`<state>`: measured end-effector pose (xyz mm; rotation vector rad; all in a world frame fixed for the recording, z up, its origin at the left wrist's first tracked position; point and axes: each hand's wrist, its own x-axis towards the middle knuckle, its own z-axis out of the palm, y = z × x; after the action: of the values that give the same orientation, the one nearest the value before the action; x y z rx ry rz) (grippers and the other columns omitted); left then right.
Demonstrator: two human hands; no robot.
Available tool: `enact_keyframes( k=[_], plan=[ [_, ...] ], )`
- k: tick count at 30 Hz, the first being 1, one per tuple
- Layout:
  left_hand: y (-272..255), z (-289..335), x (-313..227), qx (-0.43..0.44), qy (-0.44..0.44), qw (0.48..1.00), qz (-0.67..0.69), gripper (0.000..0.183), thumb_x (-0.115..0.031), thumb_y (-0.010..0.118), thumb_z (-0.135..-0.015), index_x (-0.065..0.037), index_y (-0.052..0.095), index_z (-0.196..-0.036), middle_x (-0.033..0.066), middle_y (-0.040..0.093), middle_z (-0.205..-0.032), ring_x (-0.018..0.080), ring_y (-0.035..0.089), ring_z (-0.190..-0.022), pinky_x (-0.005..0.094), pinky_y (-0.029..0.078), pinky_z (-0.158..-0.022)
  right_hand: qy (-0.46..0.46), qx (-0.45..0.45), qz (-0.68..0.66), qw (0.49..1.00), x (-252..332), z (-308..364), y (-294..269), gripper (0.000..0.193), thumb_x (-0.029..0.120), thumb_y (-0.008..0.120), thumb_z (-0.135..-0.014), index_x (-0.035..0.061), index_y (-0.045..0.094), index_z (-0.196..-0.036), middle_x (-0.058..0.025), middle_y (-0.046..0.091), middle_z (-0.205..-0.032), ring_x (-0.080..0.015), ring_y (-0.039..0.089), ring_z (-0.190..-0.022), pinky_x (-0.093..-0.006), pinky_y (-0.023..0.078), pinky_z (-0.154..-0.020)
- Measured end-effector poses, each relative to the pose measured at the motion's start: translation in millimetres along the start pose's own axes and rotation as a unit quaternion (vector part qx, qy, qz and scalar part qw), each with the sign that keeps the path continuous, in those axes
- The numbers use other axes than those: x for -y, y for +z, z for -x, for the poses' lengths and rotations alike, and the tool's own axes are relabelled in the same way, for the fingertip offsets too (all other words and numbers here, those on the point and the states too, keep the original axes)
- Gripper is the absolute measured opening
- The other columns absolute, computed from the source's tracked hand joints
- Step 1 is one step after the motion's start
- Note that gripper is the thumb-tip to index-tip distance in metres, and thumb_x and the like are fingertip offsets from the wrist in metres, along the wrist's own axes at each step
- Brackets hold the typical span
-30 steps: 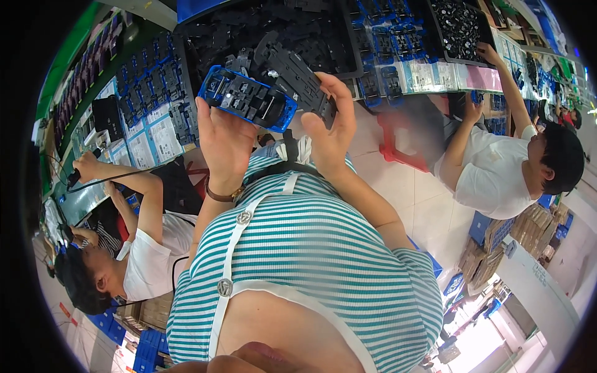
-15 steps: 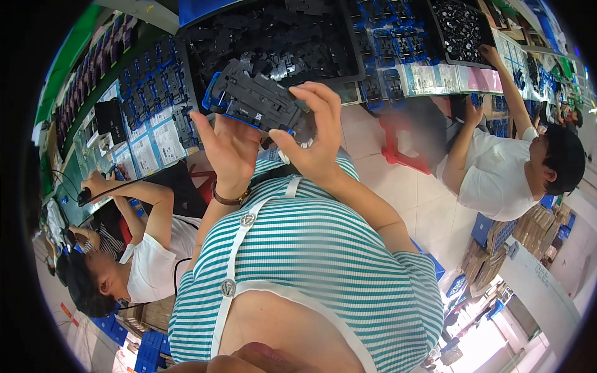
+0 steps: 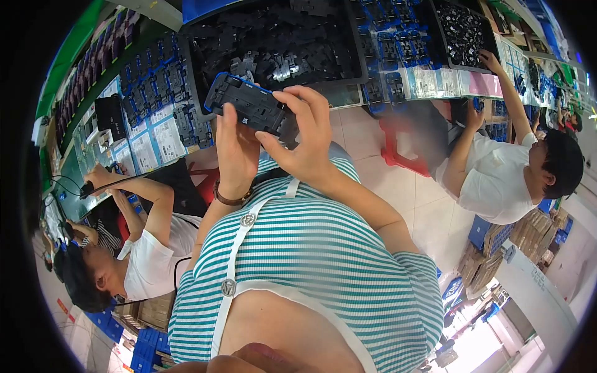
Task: The person assembles toy cars by picking up car bodies, taking black plastic components from a tray, fitting the parts onto the car bodies by hand, and placing the assembled cars on the table.
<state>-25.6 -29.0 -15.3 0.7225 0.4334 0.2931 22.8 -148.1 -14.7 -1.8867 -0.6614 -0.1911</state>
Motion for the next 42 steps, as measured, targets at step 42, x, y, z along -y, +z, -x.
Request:
enact_keyframes(
  k=[42],
  plan=[
    [-2, -18, 5, 0.016, 0.101, 0.994, -0.025, 0.040, -0.014, 0.052, -0.097, -0.002, 0.038, -0.133, 0.0190, 0.052, -0.128, 0.0315, 0.057, -0.116, 0.0410, 0.052, -0.095, 0.349, 0.078, -0.385, 0.851, -11, -7, 0, 0.044, 0.015, 0.068, -0.088, 0.0005, 0.055, -0.127, -0.0072, 0.062, -0.111, -0.0112, 0.060, -0.098, -0.0249, 0.050, -0.083]
  ],
)
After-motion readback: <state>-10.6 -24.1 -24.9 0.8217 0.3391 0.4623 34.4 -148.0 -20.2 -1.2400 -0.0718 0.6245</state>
